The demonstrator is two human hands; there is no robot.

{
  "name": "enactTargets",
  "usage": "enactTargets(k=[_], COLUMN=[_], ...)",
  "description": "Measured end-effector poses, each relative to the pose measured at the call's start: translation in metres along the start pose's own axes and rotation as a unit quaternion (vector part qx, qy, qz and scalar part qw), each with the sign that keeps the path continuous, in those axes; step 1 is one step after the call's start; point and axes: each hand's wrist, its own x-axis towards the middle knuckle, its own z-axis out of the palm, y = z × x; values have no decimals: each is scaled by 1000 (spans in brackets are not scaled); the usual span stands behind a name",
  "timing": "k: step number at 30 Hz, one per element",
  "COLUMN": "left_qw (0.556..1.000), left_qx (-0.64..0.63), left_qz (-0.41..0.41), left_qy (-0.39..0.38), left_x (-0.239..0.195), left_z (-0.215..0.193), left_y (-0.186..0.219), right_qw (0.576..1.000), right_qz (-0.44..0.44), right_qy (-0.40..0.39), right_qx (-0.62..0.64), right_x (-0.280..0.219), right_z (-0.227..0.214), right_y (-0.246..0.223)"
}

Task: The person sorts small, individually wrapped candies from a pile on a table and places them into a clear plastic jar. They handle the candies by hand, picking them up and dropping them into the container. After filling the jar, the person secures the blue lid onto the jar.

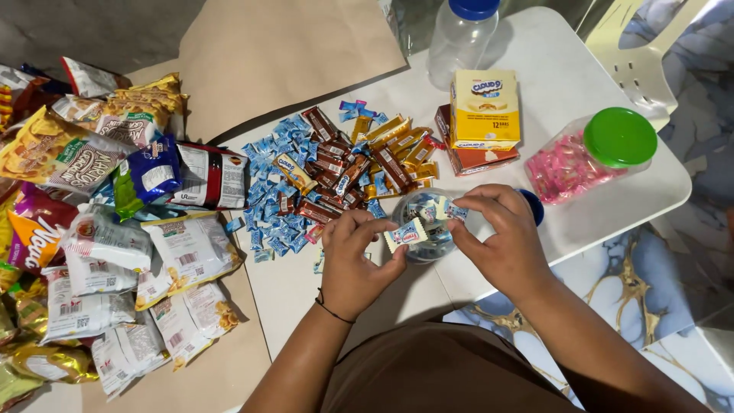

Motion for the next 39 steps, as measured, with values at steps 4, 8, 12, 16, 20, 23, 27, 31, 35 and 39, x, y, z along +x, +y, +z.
enactTargets(k=[4,8,12,16,20,23,27,31,35,39], left_qw=[1000,1000,1000,1000,1000,1000,999,998,995,993], left_qx=[8,1,6,5,10,15,18,25,44,44], left_qz=[1,-1,-6,-2,2,7,-15,40,3,-7], left_qy=[-11,4,7,11,0,-4,-45,-40,-91,-111], left_x=[-3,-5,-8,-6,-3,2,13,22,25,24], left_z=[-2,-6,-7,-7,-6,-4,4,14,25,31], left_y=[-1,0,-2,1,4,6,10,14,15,11], right_qw=[1000,1000,999,997,995,993,993,993,993,991], right_qz=[1,-4,31,44,72,84,99,102,95,103], right_qy=[0,-11,-13,-7,-6,-3,-2,12,13,17], right_qx=[7,12,30,58,73,85,71,66,68,81], right_x=[-1,-3,-6,-11,-18,-22,-24,-25,-26,-30], right_z=[6,11,13,13,13,11,4,0,-3,-3], right_y=[2,2,11,19,26,31,31,31,31,35])
